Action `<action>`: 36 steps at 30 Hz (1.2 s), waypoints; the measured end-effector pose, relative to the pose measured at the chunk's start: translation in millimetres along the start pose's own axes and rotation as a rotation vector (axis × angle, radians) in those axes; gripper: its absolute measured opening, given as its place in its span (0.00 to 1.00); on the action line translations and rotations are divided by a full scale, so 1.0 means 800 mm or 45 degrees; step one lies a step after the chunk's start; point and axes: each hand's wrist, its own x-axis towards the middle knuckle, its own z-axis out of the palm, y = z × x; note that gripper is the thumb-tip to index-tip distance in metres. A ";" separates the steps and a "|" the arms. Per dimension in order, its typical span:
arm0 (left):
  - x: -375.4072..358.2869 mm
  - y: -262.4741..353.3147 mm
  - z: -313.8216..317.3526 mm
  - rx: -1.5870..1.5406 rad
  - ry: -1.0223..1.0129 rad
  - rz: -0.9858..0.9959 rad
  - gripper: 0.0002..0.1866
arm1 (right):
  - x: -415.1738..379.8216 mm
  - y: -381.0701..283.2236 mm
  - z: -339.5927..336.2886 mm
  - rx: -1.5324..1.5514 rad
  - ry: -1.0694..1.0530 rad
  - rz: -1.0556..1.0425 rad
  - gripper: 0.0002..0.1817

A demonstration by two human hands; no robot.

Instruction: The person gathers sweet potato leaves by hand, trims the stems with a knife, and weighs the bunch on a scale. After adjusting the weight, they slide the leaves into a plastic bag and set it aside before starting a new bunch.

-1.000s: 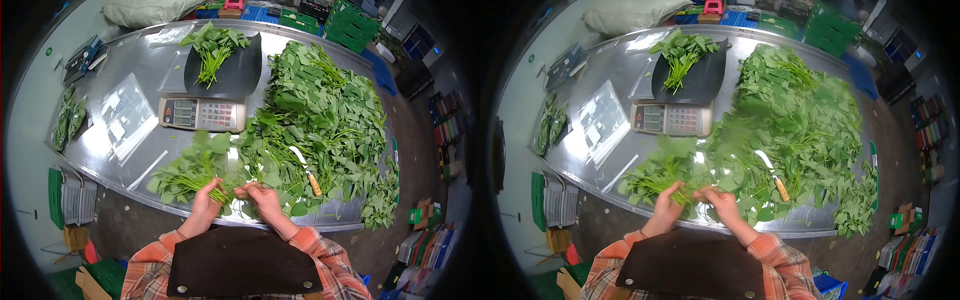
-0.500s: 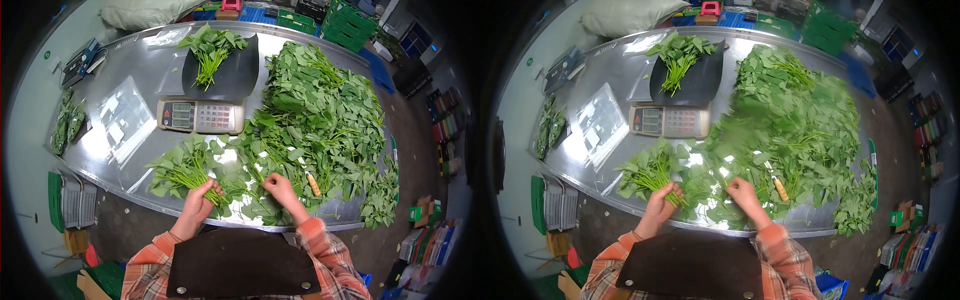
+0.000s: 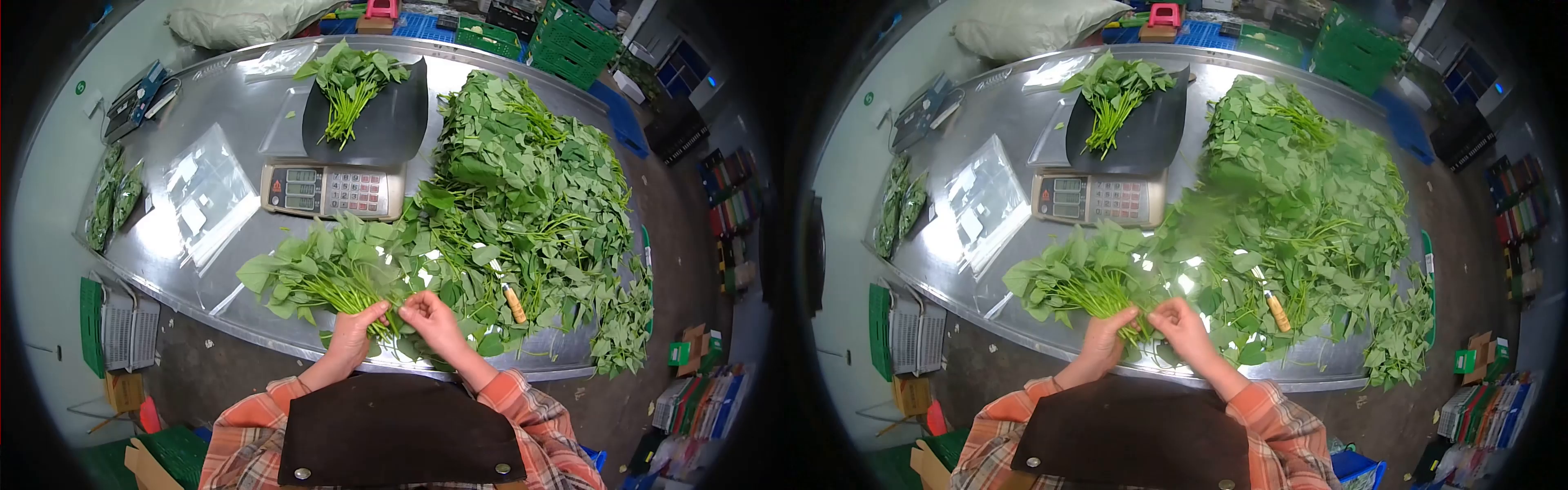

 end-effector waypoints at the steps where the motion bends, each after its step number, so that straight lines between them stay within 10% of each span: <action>1: 0.000 0.003 0.000 0.025 -0.029 0.011 0.07 | 0.006 0.007 -0.001 0.220 0.058 0.009 0.11; 5: -0.003 -0.009 -0.011 0.303 -0.220 -0.021 0.11 | 0.024 0.003 -0.002 -0.224 -0.159 0.113 0.13; 21: 0.018 0.013 -0.016 -0.336 0.100 -0.128 0.08 | -0.012 -0.020 -0.026 1.116 0.281 -0.075 0.05; 29: -0.007 0.017 0.009 0.158 -0.131 0.003 0.09 | 0.007 -0.047 -0.024 -0.246 0.069 0.153 0.06; 36: 0.010 0.017 -0.010 -0.268 -0.020 -0.264 0.08 | -0.008 -0.037 -0.019 0.308 0.216 -0.083 0.09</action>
